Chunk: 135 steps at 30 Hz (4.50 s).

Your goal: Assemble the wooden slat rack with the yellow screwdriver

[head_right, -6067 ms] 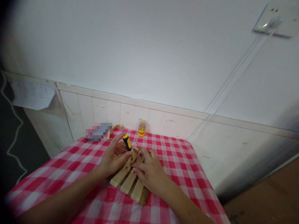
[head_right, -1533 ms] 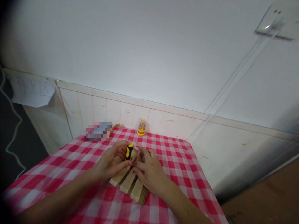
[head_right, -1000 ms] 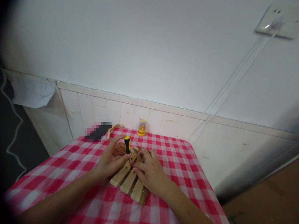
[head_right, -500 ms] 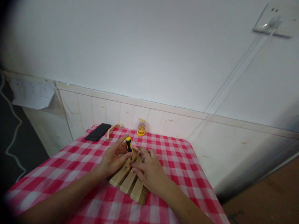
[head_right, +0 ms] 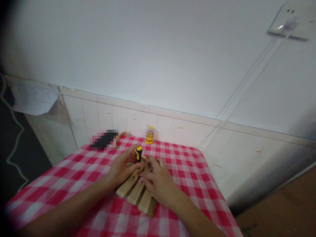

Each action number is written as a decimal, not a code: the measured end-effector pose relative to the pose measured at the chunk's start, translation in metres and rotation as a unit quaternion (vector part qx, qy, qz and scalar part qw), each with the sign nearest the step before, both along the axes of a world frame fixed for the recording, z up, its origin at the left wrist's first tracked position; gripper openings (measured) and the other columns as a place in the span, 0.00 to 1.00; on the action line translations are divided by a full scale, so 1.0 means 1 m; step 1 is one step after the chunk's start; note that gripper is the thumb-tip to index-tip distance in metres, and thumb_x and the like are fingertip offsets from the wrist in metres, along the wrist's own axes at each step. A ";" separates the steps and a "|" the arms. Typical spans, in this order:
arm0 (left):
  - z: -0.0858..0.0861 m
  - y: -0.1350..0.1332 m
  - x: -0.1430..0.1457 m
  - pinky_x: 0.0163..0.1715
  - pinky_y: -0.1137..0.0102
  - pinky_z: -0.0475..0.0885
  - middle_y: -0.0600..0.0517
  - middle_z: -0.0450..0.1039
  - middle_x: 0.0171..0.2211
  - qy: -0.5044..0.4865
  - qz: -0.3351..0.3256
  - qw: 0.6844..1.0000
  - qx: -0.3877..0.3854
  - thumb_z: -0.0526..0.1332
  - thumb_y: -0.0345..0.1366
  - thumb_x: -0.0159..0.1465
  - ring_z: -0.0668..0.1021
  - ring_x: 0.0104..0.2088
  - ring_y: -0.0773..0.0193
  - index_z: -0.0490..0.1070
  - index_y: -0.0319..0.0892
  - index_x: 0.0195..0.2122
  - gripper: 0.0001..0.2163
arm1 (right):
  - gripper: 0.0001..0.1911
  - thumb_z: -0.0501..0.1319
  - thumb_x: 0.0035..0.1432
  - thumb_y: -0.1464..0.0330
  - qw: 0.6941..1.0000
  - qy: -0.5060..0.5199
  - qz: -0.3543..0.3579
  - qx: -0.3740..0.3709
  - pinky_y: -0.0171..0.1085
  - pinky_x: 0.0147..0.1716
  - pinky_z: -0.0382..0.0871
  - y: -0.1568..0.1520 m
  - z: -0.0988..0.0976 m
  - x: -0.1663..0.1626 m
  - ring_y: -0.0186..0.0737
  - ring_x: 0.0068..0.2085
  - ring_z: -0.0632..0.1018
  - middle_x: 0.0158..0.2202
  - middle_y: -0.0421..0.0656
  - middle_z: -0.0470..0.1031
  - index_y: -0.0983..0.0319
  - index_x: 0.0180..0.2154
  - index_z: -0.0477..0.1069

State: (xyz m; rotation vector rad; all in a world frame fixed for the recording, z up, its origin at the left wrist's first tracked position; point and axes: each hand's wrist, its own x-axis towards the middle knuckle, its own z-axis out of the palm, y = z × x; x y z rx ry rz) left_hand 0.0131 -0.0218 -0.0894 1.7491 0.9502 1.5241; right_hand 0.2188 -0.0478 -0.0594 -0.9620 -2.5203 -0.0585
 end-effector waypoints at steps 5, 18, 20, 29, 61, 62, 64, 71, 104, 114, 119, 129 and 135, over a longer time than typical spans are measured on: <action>0.004 -0.002 -0.001 0.42 0.67 0.81 0.51 0.81 0.44 0.021 -0.013 1.000 0.014 0.65 0.30 0.62 0.84 0.39 0.62 0.66 0.50 0.67 0.30 | 0.14 0.66 0.66 0.69 1.000 0.004 0.007 0.017 0.60 0.54 0.76 0.001 -0.001 0.001 0.56 0.58 0.70 0.67 0.47 0.63 0.49 0.51 0.80; 0.010 -0.007 -0.007 0.49 0.65 0.79 0.47 0.84 0.48 0.100 -0.043 0.992 0.065 0.61 0.28 0.67 0.84 0.47 0.57 0.76 0.43 0.55 0.16 | 0.12 0.66 0.66 0.68 0.999 0.005 0.006 0.034 0.57 0.52 0.76 0.001 -0.003 0.001 0.55 0.56 0.71 0.66 0.47 0.65 0.50 0.49 0.81; 0.010 -0.008 -0.008 0.48 0.65 0.79 0.46 0.83 0.48 0.094 -0.020 0.992 0.079 0.61 0.29 0.68 0.84 0.46 0.57 0.76 0.42 0.56 0.15 | 0.11 0.65 0.66 0.69 0.999 0.023 0.006 0.046 0.56 0.52 0.76 0.001 -0.004 0.001 0.55 0.57 0.71 0.66 0.47 0.66 0.51 0.48 0.81; 0.005 -0.003 -0.016 0.50 0.64 0.79 0.43 0.80 0.50 0.187 -0.039 0.949 0.251 0.58 0.26 0.70 0.81 0.50 0.58 0.74 0.46 0.59 0.19 | 0.18 0.65 0.67 0.62 0.957 0.253 -0.017 0.143 0.46 0.39 0.79 0.000 -0.006 0.000 0.47 0.43 0.80 0.45 0.50 0.78 0.59 0.55 0.66; 0.023 0.031 -0.098 0.56 0.41 0.65 0.28 0.77 0.55 0.339 0.364 0.865 -0.057 0.50 0.38 0.69 0.75 0.57 0.36 0.64 0.30 0.66 0.27 | 0.08 0.62 0.68 0.73 0.957 0.212 0.065 0.187 0.44 0.37 0.76 -0.005 0.001 -0.004 0.44 0.37 0.81 0.36 0.44 0.81 0.58 0.47 0.73; 0.027 0.028 -0.092 0.56 0.48 0.69 0.34 0.78 0.55 0.334 0.329 0.883 -0.029 0.50 0.37 0.70 0.77 0.55 0.42 0.68 0.34 0.63 0.24 | 0.08 0.62 0.68 0.73 0.957 0.212 0.065 0.186 0.44 0.37 0.76 -0.005 0.001 -0.004 0.44 0.37 0.81 0.36 0.44 0.81 0.58 0.47 0.73; 0.034 0.018 -0.076 0.53 0.58 0.73 0.42 0.82 0.49 0.326 0.254 0.910 0.025 0.51 0.38 0.71 0.80 0.50 0.52 0.75 0.41 0.56 0.19 | 0.08 0.62 0.68 0.74 0.958 0.212 0.063 0.184 0.44 0.37 0.77 -0.005 0.001 -0.003 0.44 0.38 0.81 0.37 0.45 0.81 0.58 0.47 0.72; 0.052 -0.025 -0.027 0.52 0.56 0.74 0.42 0.82 0.50 0.273 -0.083 0.929 0.234 0.59 0.34 0.69 0.81 0.49 0.52 0.72 0.44 0.59 0.17 | 0.13 0.61 0.69 0.73 0.956 0.221 0.049 0.184 0.45 0.42 0.79 -0.005 -0.004 0.001 0.45 0.41 0.82 0.41 0.46 0.81 0.56 0.53 0.71; 0.020 0.003 0.000 0.36 0.69 0.75 0.55 0.76 0.30 -0.169 -0.041 0.978 -0.114 0.72 0.35 0.52 0.79 0.33 0.63 0.73 0.43 0.31 0.09 | 0.15 0.58 0.72 0.64 0.990 0.031 0.057 0.124 0.66 0.62 0.60 0.010 -0.015 0.014 0.56 0.67 0.65 0.67 0.50 0.65 0.51 0.56 0.77; 0.016 0.002 0.003 0.38 0.70 0.76 0.54 0.79 0.33 -0.131 -0.052 0.984 -0.107 0.69 0.32 0.56 0.81 0.34 0.64 0.76 0.42 0.35 0.06 | 0.16 0.55 0.74 0.61 0.995 0.008 0.047 0.083 0.68 0.64 0.55 0.008 -0.010 0.011 0.58 0.68 0.61 0.70 0.47 0.59 0.48 0.54 0.79; 0.012 0.002 0.002 0.39 0.69 0.76 0.53 0.79 0.35 -0.110 -0.044 0.989 -0.090 0.69 0.31 0.56 0.81 0.36 0.62 0.77 0.42 0.37 0.08 | 0.16 0.55 0.74 0.60 0.996 0.003 0.045 0.071 0.67 0.64 0.56 0.008 -0.010 0.010 0.57 0.68 0.63 0.69 0.49 0.61 0.50 0.54 0.79; 0.012 0.002 0.004 0.40 0.69 0.76 0.53 0.80 0.34 -0.081 -0.036 0.993 -0.077 0.70 0.30 0.57 0.81 0.35 0.63 0.77 0.42 0.38 0.08 | 0.16 0.56 0.74 0.60 0.997 0.009 0.039 0.072 0.67 0.63 0.58 0.008 -0.011 0.010 0.58 0.67 0.62 0.67 0.49 0.63 0.50 0.54 0.79; 0.014 0.001 0.004 0.42 0.67 0.77 0.50 0.82 0.38 -0.082 -0.067 0.991 -0.077 0.66 0.29 0.59 0.83 0.39 0.60 0.79 0.41 0.40 0.08 | 0.16 0.55 0.74 0.60 0.997 0.010 0.044 0.069 0.67 0.63 0.57 0.009 -0.012 0.011 0.57 0.67 0.62 0.66 0.50 0.64 0.51 0.53 0.80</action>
